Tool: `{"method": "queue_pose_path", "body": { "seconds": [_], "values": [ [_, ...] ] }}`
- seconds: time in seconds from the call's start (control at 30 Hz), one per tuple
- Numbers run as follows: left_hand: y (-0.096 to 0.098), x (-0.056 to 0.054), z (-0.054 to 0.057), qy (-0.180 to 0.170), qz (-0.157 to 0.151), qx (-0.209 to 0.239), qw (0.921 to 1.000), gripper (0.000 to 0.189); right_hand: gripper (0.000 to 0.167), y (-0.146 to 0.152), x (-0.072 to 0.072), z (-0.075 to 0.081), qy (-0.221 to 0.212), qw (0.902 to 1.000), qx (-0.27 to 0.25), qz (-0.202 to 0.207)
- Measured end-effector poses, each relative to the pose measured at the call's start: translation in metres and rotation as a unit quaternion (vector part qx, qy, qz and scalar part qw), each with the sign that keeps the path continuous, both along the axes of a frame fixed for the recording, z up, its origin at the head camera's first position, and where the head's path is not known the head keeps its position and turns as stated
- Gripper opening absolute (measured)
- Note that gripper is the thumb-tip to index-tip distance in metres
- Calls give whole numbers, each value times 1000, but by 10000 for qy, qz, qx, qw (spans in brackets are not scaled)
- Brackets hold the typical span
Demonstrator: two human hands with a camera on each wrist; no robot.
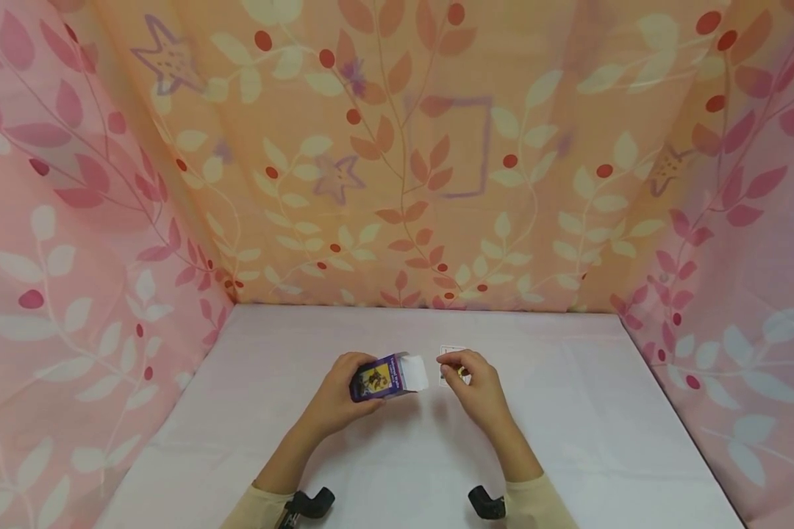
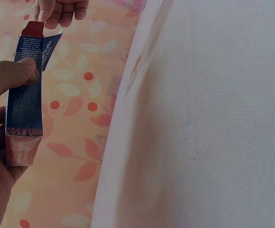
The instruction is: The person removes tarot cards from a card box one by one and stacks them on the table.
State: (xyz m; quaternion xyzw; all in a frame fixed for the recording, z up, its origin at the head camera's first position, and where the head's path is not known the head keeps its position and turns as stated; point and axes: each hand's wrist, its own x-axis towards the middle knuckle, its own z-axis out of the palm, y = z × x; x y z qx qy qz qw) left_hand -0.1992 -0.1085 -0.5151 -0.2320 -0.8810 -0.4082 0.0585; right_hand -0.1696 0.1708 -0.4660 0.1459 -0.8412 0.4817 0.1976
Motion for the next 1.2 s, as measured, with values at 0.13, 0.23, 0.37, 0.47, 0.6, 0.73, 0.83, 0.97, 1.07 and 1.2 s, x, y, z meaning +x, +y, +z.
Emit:
{"method": "queue_pose_path", "body": {
  "seconds": [0.13,0.23,0.37,0.47,0.6,0.73,0.83,0.97,1.07,1.2],
  "values": [
    [1,0,1,68,-18,28,10000,71,14,1,-6,-14,88,9999,6,61],
    [1,0,1,112,-41,22,9999,71,16,2,-10,-25,161,9998,-7,94],
    [2,1,1,227,-117,-14,9997,70,16,1,-12,-30,177,9997,-54,150],
    [2,1,1,230,-127,-70,9996,71,16,-1,-11,-32,56,9999,-6,155],
    [3,3,1,106,-106,-103,9998,71,15,-4,-9,-31,-144,9998,112,128],
    [5,4,2,21,-97,-92,9999,71,13,-6,-9,-30,-254,9994,184,125],
    [6,4,3,-4,-72,-85,9999,72,11,-8,-8,-30,-331,9991,219,128],
    [6,4,2,-51,-62,-45,10000,72,12,-10,-8,-32,-354,9990,227,160],
    [6,4,2,-25,-98,-5,9999,72,12,-11,-8,-34,-343,9989,234,214],
    [7,4,2,63,-150,-6,9999,72,11,-14,-8,-38,-348,9987,242,297]
  ]
}}
